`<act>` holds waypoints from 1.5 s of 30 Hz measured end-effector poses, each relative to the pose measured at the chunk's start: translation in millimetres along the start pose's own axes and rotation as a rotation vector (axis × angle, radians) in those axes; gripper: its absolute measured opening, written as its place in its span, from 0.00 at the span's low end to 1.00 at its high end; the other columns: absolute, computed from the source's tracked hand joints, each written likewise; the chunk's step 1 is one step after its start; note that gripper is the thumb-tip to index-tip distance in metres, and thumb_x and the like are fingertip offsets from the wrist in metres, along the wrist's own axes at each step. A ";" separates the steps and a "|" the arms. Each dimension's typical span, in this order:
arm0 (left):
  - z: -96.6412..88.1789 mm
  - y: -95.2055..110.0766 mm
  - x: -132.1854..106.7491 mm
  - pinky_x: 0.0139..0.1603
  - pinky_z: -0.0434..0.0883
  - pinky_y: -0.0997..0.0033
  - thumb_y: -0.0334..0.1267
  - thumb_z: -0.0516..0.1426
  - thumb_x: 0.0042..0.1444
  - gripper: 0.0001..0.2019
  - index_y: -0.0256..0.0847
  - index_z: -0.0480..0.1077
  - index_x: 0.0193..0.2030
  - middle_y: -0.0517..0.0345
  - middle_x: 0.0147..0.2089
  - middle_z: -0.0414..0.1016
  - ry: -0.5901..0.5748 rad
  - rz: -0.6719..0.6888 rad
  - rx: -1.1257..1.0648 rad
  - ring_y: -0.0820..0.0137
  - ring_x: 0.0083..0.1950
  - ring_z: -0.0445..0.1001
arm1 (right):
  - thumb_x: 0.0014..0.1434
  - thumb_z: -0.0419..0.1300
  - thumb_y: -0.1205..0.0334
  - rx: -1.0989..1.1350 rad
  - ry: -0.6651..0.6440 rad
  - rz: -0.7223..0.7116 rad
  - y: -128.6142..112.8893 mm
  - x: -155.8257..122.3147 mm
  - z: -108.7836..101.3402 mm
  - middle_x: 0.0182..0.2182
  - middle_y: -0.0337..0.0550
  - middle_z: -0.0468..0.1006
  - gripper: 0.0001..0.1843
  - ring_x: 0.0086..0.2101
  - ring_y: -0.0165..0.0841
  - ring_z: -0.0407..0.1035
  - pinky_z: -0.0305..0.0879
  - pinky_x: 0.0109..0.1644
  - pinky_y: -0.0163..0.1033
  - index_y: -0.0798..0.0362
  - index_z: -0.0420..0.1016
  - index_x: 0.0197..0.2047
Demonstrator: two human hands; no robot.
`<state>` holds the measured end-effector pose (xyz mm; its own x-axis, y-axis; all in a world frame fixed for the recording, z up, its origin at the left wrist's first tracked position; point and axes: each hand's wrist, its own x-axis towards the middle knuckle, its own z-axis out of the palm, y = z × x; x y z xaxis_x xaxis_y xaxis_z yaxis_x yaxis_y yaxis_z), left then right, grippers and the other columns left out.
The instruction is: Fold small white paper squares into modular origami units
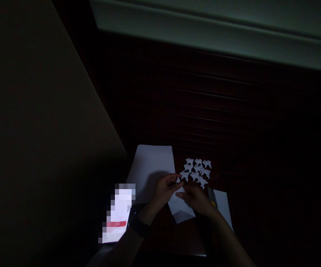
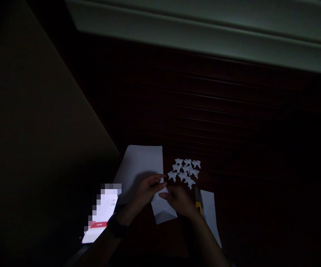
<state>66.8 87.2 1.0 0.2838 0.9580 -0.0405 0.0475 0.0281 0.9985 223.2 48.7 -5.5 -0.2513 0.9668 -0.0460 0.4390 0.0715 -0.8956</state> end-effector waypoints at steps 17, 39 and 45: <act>0.1 -2.2 3.9 0.37 0.72 0.69 0.44 0.58 0.51 0.12 0.38 0.71 0.37 0.52 0.36 0.77 0.111 0.085 0.038 0.66 0.37 0.76 | 0.58 0.52 0.50 -0.077 0.032 0.005 3.0 0.2 -0.8 0.18 0.32 0.58 0.21 0.22 0.25 0.52 0.48 0.25 0.31 0.54 0.58 0.20; 4.2 8.7 -7.1 0.49 0.69 0.64 0.32 0.61 0.44 0.28 0.46 0.65 0.55 0.55 0.52 0.72 0.008 0.200 0.288 0.62 0.48 0.71 | 0.61 0.46 0.48 -0.035 0.308 0.101 -5.7 1.6 -9.0 0.21 0.37 0.66 0.21 0.25 0.30 0.61 0.55 0.28 0.33 0.53 0.62 0.24; 2.2 3.9 -7.9 0.29 0.68 0.73 0.40 0.53 0.55 0.10 0.40 0.75 0.35 0.55 0.31 0.77 0.062 0.175 0.365 0.67 0.30 0.73 | 0.59 0.48 0.45 -0.061 0.315 0.159 -17.9 0.8 -14.8 0.19 0.35 0.64 0.22 0.24 0.29 0.59 0.54 0.26 0.32 0.53 0.62 0.22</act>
<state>66.9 79.1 5.1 0.2605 0.9549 0.1423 0.3432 -0.2294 0.9108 227.9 51.8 17.1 0.0983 0.9945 -0.0360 0.5047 -0.0810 -0.8595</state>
